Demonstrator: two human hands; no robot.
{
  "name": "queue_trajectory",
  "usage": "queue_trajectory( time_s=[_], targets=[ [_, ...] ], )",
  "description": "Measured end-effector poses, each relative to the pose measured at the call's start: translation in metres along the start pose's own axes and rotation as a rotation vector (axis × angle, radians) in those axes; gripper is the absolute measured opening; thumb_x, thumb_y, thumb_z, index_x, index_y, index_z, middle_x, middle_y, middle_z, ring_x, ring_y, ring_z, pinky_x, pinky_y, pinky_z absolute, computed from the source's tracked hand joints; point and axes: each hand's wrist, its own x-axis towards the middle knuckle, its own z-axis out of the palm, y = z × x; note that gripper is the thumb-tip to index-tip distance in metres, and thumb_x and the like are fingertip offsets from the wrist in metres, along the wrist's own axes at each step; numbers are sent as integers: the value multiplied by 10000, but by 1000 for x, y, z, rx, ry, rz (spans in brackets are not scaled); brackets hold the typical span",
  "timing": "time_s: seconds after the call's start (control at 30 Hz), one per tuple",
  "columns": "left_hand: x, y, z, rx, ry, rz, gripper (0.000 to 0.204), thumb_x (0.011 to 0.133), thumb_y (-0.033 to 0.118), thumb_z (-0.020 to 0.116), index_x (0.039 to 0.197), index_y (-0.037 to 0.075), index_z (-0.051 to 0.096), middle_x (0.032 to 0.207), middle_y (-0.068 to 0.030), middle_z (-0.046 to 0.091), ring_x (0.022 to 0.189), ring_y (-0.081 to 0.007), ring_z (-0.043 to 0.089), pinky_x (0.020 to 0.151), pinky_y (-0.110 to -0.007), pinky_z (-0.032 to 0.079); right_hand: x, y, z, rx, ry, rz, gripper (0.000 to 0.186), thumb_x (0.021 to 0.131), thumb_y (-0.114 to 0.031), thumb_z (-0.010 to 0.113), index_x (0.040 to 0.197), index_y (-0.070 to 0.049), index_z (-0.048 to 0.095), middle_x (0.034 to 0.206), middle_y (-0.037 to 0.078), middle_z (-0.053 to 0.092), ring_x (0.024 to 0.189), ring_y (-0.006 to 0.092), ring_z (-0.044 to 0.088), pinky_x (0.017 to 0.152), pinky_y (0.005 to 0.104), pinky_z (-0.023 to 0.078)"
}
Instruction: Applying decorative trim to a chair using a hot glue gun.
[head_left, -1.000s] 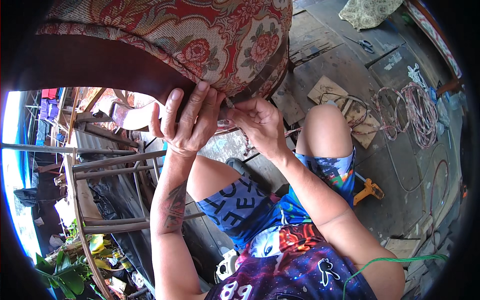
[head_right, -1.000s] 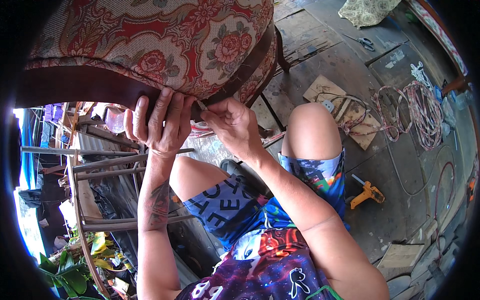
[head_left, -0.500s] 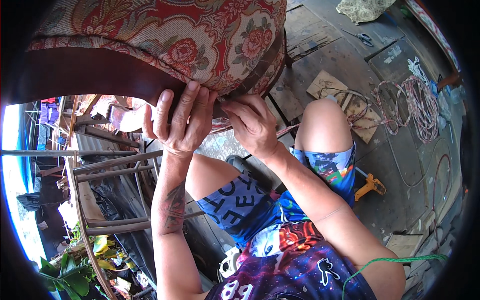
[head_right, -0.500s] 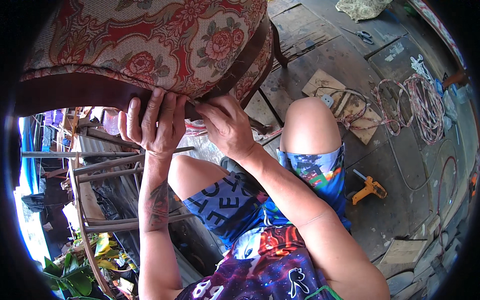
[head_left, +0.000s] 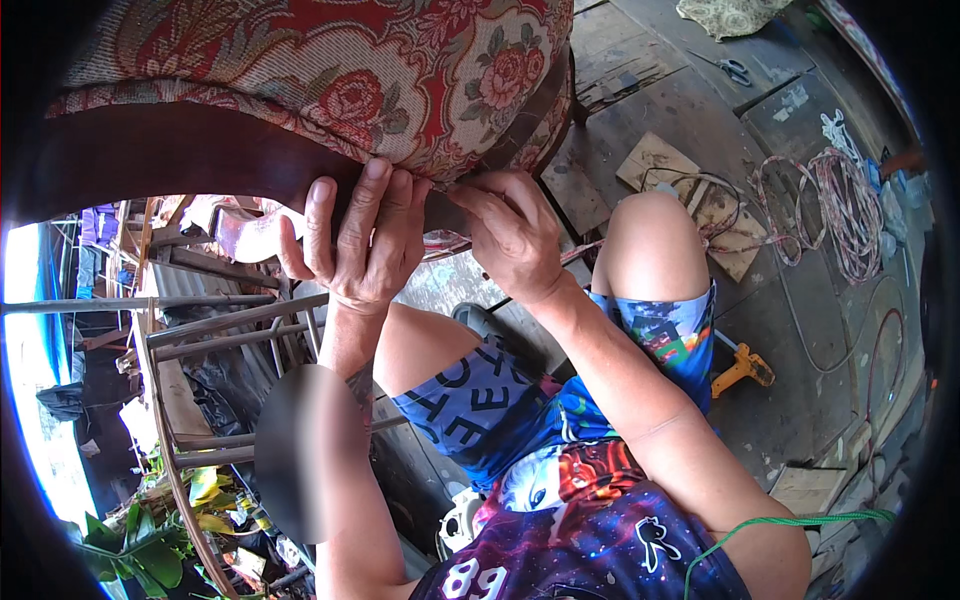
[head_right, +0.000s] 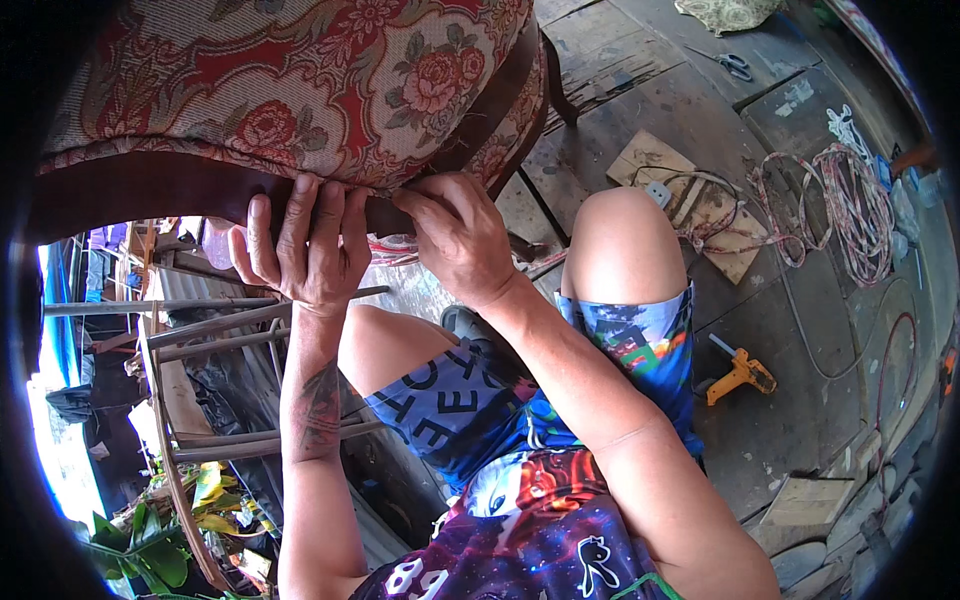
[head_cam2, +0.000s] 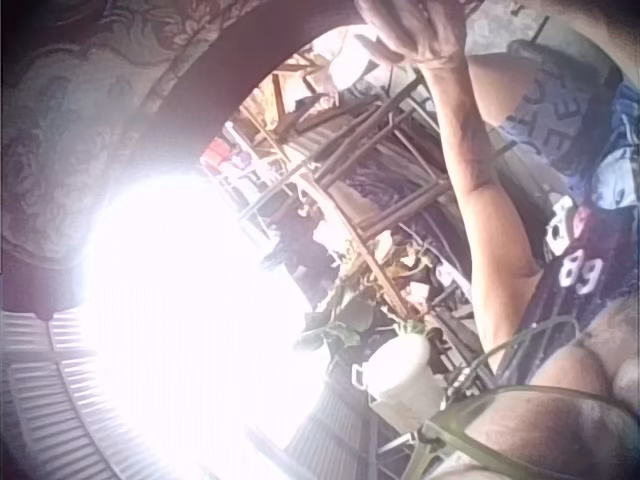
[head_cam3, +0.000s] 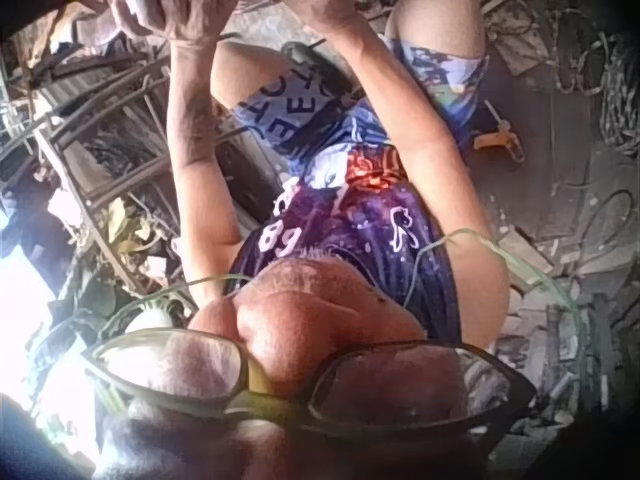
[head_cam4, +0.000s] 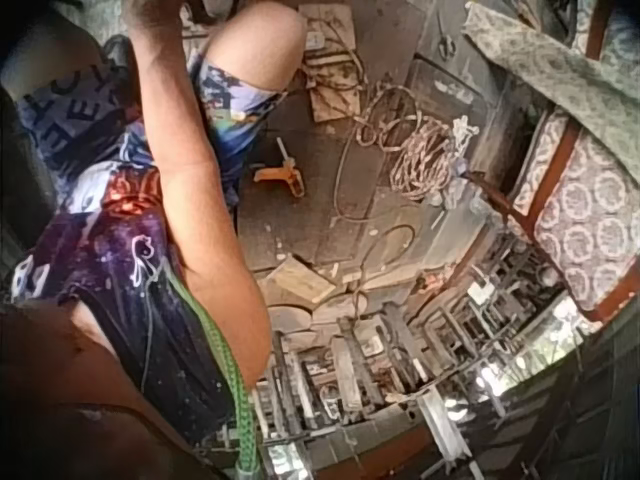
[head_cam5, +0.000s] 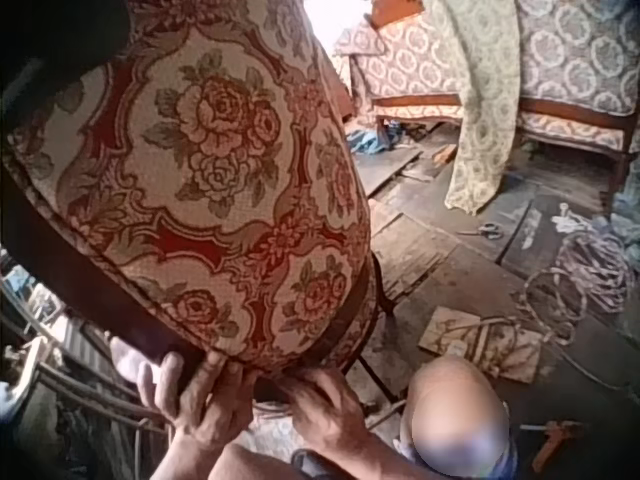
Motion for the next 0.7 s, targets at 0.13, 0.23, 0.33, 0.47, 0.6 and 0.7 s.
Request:
queue_trajectory(
  time_s=[0.13,0.23,0.33,0.47,0.6,0.7],
  targets=[
    [-4,0,1,-26,0,-20,282,807,345,849,1059,257,759,1248,51,699,1354,-290,481,1209,-483,181,0,2,3,-18,13,-43,370,691,81,686,1025,-79,679,933,62,608,849,275,621,779,392,536],
    [-3,2,-1,0,-10,2,325,799,329,859,1100,258,761,1267,41,697,1374,-309,466,1218,-498,172,-1,3,3,-25,1,-58,385,692,84,679,1042,-77,676,941,66,603,854,279,619,780,395,534],
    [-12,-2,4,-36,5,-41,318,801,341,854,1098,282,757,1291,94,688,1353,-277,502,1230,-532,140,-3,0,6,-17,-13,-38,400,694,82,674,1062,-72,677,958,69,602,868,282,616,781,397,533],
    [-10,0,4,-39,-6,-36,315,810,338,847,1106,282,753,1306,90,681,1360,-284,496,1235,-540,122,-11,-2,9,12,-15,-15,426,692,77,672,1092,-68,676,980,80,602,880,288,613,782,399,533],
    [-8,-3,1,-24,-11,-15,310,827,343,832,1118,278,749,1318,81,674,1383,-291,472,1234,-549,116,-12,-11,7,39,-33,-16,431,705,72,654,1120,-44,665,1005,102,603,887,300,612,798,401,535],
    [-8,1,-1,-53,-20,-53,337,805,423,830,1092,267,749,1282,65,689,1399,-294,452,1232,-565,100,-15,-16,8,41,-47,-24,429,707,67,651,1125,-29,659,1017,103,605,890,305,612,810,406,537]
  ],
)
